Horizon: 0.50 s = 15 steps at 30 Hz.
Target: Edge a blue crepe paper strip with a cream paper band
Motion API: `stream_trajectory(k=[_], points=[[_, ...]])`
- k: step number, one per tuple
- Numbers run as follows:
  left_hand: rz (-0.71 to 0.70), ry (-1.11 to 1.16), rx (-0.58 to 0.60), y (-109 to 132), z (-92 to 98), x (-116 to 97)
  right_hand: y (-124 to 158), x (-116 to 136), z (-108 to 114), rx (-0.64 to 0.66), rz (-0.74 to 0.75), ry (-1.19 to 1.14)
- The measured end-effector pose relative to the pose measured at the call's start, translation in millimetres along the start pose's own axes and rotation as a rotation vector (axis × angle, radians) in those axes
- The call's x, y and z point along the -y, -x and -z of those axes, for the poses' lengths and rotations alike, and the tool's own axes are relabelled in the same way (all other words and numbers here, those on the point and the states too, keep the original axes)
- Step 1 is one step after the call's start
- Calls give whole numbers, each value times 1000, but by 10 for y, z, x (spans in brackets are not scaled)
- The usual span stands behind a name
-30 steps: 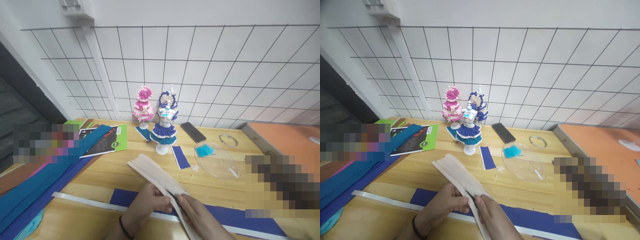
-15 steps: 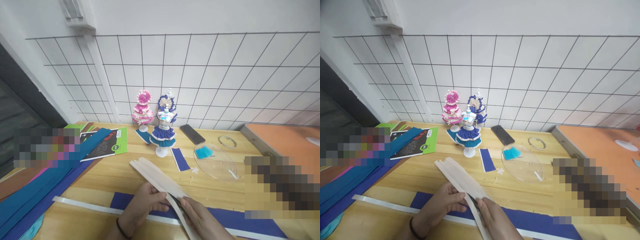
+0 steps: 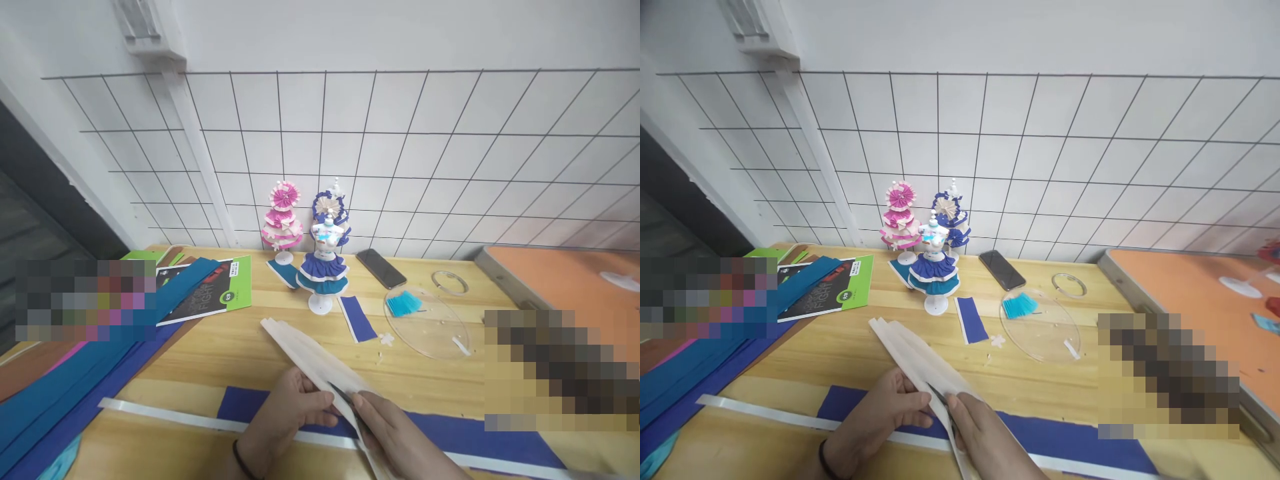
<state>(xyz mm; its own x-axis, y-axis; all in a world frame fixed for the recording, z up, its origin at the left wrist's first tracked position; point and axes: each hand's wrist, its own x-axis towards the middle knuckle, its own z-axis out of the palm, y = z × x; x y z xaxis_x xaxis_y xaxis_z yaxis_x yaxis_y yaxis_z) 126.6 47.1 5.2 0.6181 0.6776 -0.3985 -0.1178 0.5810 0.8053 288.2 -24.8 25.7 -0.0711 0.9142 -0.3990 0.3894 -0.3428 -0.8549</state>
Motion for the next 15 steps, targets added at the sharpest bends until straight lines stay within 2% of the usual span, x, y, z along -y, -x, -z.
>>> stream_trajectory(k=[8, 15], points=[[-1, -25, 10, 7, -19, -1, -13, 55, 1, -16, 30, -22], [29, -23, -32, 15, -28, -25, -26, 16, -2, -5, 67, 40]])
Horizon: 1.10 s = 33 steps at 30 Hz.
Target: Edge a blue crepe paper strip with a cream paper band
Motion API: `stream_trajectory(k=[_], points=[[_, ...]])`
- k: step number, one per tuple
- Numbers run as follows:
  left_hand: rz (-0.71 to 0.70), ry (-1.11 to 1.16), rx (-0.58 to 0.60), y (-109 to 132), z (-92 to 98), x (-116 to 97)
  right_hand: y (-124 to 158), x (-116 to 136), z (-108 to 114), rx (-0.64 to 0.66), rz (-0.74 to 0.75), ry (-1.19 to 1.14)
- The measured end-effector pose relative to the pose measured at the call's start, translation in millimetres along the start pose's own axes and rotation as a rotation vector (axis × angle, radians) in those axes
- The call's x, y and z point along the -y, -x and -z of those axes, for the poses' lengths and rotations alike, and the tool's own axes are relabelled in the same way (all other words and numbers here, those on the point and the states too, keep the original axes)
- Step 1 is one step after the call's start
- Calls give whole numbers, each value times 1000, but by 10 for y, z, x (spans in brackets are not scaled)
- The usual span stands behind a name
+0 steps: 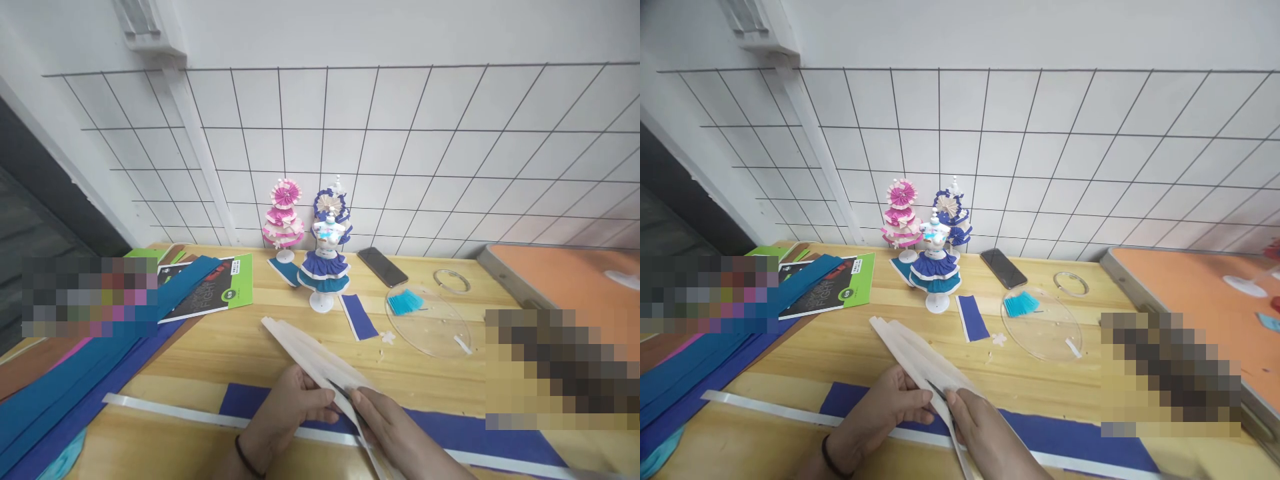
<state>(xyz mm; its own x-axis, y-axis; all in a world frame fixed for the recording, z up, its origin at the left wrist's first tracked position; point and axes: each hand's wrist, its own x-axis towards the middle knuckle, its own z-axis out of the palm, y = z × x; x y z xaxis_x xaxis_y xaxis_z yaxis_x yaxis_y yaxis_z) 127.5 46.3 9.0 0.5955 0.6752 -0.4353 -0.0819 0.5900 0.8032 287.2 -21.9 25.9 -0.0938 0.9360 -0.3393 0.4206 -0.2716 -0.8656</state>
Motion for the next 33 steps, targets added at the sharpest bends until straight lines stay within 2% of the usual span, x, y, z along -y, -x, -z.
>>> stream_trajectory(k=[9, 22, 33], points=[[-4, 2, 44, 16, 6, -16, 4, -10, -13, -21, -10, 49], [-5, -59, -11, 13, 141, -59, 16, -88, -23, -33, -5, 17], [10, -85, -9, 22, 100, -44, 8, 80, -35, -21, 23, 50]])
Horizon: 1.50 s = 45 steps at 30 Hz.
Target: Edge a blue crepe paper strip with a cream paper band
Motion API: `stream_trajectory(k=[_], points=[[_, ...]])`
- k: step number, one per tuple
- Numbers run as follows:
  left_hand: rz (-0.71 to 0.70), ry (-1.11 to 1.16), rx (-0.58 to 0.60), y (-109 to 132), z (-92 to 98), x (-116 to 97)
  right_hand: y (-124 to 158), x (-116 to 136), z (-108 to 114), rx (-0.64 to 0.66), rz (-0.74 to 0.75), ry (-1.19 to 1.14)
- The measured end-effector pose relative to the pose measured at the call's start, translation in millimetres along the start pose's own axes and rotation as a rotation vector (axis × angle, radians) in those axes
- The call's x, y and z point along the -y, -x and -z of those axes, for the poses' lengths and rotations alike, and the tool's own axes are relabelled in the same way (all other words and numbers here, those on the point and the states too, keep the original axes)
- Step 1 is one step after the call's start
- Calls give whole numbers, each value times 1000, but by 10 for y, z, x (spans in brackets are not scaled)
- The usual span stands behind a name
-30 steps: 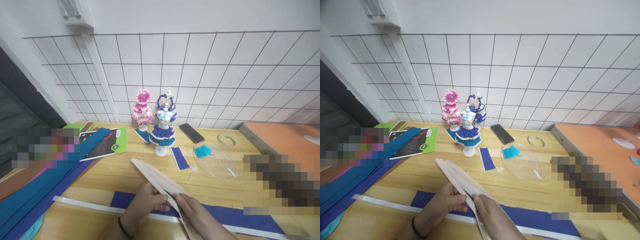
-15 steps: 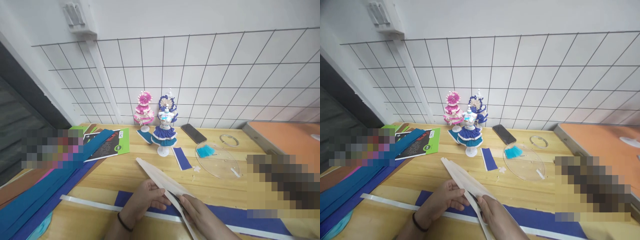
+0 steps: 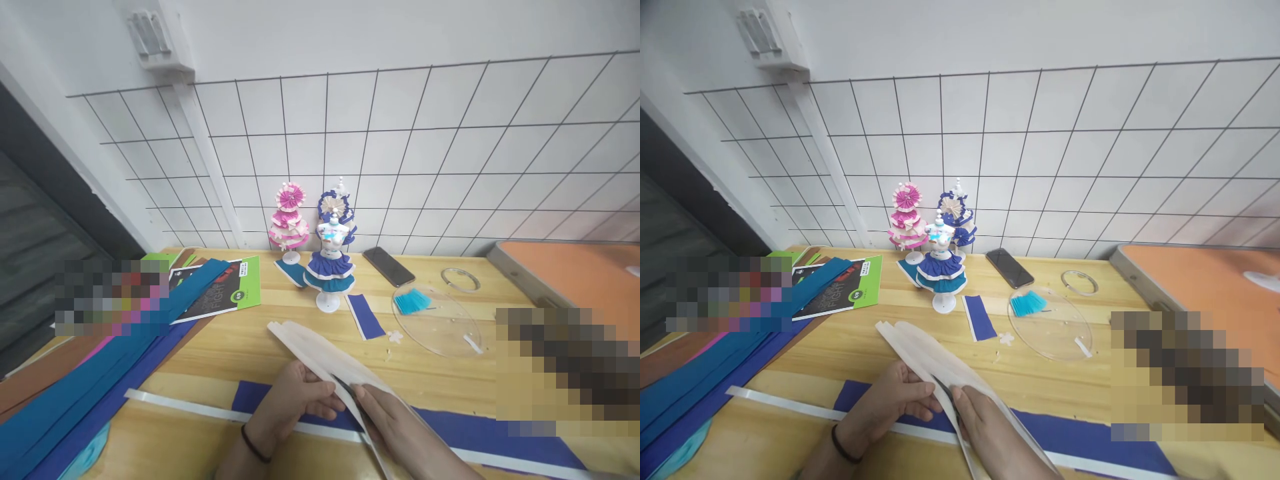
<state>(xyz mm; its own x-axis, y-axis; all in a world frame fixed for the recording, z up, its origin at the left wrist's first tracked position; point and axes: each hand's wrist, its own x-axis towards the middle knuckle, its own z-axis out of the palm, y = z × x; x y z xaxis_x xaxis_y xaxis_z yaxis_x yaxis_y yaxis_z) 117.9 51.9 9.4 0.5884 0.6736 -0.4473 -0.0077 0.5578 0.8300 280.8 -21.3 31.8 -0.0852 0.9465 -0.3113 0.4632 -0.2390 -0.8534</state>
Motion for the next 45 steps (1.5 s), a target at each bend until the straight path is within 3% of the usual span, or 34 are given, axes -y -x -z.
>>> stream_trajectory(k=[29, 38, 45], points=[[-1, -15, 14, 1, 1, -13, -73, -29, -1, -17, -18, 46], [-35, 27, -76, -4, 45, -50, -86, -57, 22, -16, -20, 51], [-41, 19, -64, -22, 45, -36, -103, -2, 16, -11, 20, -8]])
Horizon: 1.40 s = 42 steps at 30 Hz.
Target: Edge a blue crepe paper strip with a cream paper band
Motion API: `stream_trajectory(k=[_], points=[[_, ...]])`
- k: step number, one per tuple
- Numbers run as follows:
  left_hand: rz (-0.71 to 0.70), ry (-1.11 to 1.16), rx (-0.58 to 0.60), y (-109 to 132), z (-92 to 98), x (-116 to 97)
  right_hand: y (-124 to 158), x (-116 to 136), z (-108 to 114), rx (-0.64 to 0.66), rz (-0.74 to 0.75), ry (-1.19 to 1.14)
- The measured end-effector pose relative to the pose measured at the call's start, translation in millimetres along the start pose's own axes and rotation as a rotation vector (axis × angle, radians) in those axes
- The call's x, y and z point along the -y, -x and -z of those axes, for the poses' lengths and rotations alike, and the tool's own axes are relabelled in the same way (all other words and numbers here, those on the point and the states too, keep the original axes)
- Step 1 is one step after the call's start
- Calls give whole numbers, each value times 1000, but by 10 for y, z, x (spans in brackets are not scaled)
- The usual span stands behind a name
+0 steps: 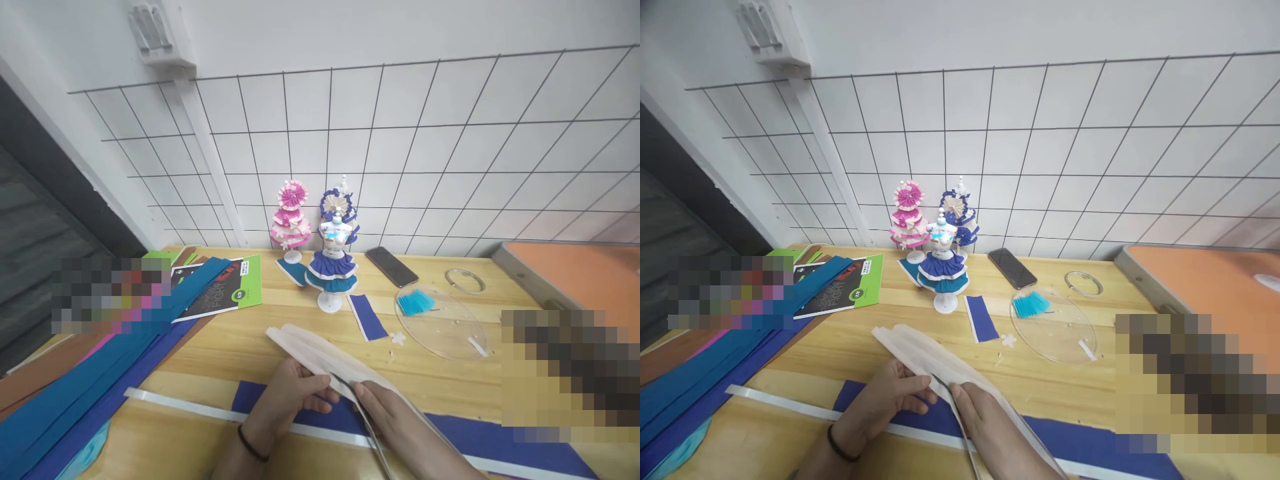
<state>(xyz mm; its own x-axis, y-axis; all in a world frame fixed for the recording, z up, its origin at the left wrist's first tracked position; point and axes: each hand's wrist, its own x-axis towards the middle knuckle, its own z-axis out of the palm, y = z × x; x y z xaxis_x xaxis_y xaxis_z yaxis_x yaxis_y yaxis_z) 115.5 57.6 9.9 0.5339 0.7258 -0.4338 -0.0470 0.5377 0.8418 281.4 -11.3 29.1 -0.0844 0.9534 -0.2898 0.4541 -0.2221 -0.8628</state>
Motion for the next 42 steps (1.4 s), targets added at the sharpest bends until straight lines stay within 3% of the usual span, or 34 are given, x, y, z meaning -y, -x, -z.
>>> stream_trajectory(k=[42], points=[[-13, -26, 51, 8, 4, 9, -16, -54, -10, 7, -3, 78]])
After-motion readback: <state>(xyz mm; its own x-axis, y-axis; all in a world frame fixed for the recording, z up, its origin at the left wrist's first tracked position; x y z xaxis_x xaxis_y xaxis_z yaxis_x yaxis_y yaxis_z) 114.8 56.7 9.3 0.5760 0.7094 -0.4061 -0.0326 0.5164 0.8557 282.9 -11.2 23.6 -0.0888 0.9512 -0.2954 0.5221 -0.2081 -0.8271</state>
